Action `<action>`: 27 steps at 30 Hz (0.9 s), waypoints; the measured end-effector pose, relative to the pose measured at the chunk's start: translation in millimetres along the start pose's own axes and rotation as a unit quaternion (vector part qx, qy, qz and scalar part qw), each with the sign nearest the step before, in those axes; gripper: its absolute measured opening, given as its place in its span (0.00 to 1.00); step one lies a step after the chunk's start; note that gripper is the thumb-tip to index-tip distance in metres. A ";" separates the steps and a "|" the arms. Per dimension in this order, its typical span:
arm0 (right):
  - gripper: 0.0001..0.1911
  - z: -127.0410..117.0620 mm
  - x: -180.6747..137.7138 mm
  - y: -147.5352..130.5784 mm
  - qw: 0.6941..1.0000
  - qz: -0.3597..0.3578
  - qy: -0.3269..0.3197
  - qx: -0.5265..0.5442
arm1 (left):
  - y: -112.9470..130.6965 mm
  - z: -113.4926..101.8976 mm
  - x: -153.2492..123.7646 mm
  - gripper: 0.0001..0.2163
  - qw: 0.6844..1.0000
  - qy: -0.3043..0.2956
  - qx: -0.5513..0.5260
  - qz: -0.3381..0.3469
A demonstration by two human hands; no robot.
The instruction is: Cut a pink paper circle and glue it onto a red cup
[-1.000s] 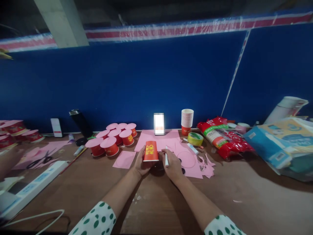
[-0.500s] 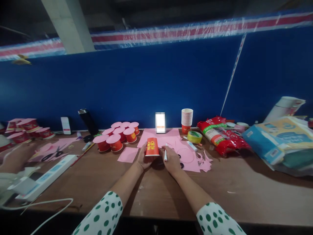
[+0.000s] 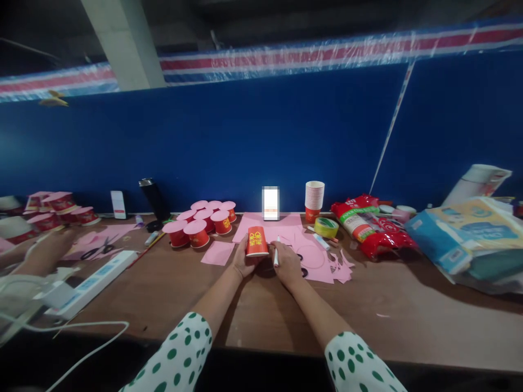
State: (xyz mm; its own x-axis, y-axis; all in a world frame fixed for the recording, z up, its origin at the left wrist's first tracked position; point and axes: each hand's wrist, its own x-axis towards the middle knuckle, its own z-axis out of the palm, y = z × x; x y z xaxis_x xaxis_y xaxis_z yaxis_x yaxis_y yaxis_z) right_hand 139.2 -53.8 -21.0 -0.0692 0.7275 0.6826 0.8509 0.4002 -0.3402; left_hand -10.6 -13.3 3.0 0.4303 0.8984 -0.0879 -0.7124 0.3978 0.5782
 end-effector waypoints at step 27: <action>0.15 -8.1 -1.3 -2.5 0.999 0.008 -0.027 -0.019 | -8.3 0.6 -9.2 0.17 0.992 0.088 0.001 0.090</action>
State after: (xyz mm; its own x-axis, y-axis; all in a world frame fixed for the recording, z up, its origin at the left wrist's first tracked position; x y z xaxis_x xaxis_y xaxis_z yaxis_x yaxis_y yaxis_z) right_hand 141.3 -60.2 -15.8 -0.0828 0.7623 0.6419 0.8714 0.3679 -0.3245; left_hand -8.4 -24.9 -0.5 0.1923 0.9735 -0.1241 -0.7676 0.2280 0.5990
